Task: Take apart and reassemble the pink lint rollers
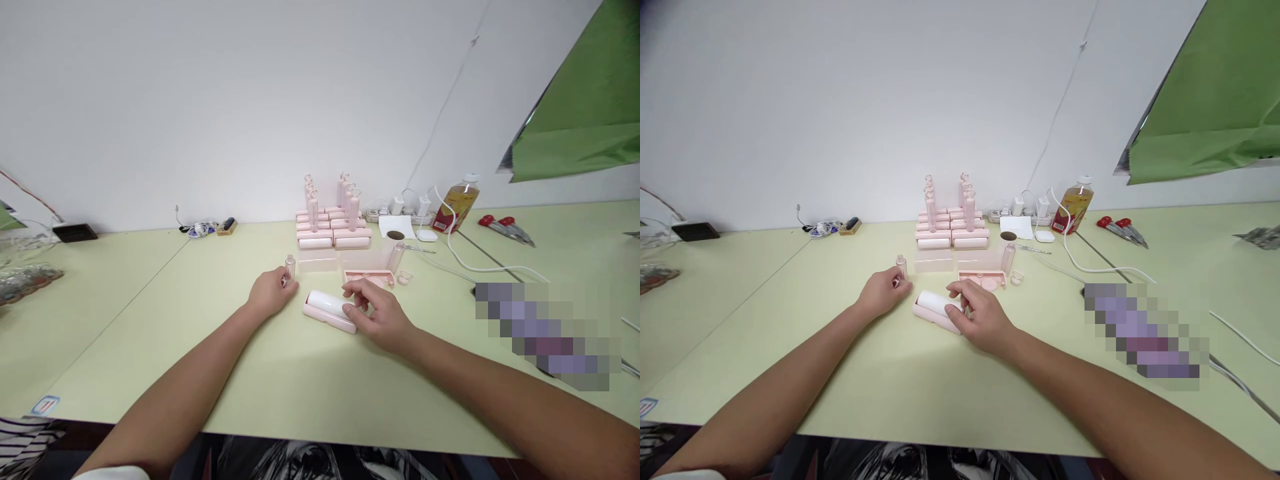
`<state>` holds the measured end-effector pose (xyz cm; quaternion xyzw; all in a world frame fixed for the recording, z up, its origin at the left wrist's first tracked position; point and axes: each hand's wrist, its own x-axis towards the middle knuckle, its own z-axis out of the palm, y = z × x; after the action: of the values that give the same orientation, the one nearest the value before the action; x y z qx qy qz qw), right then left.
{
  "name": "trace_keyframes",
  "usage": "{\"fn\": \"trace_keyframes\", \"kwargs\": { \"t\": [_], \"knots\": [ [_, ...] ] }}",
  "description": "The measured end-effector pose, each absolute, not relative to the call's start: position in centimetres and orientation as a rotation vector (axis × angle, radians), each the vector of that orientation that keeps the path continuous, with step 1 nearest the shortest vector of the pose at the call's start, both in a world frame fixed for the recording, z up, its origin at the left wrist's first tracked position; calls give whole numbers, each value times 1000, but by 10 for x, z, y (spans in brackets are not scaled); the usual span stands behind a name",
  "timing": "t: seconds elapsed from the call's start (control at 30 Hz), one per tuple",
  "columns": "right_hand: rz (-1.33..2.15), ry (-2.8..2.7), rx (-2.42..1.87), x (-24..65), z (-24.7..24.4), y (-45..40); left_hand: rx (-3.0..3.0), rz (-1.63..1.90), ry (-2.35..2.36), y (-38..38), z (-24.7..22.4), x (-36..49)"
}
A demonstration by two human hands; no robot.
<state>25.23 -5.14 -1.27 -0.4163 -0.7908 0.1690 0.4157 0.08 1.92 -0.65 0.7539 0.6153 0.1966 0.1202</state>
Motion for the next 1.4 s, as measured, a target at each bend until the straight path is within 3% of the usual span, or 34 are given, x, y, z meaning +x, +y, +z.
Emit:
{"fn": "trace_keyframes", "kwargs": {
  "t": [0.17, 0.33, 0.43, 0.57, 0.73, 0.9, 1.03, 1.23, 1.4],
  "knots": [
    [495, -1957, -838, 252, -15, -55, 2303, 742, 1554, -8, 11, 12],
    [784, -2081, -632, 247, -6, -67, 2686, 287, 1038, -49, 28, 33],
    [758, -2139, -552, 244, -1, -71, 2605, 203, 913, -56, 25, 39],
    [665, -1965, -686, 248, -1, -69, 2130, 472, 965, -41, 19, 32],
    [1032, -1544, -888, 255, -4, -63, 1472, 798, 1031, -24, 21, 25],
    [1206, -1567, -820, 252, -6, -66, 1229, 921, 1000, -28, 19, 35],
    [1039, -1791, -794, 250, -6, -67, 1248, 914, 975, -33, 12, 42],
    [445, -2100, -835, 253, -1, -63, 1339, 933, 1017, -35, 12, 40],
    [280, -2318, -969, 254, 4, -64, 1262, 934, 773, -41, 22, 35]
  ]
}}
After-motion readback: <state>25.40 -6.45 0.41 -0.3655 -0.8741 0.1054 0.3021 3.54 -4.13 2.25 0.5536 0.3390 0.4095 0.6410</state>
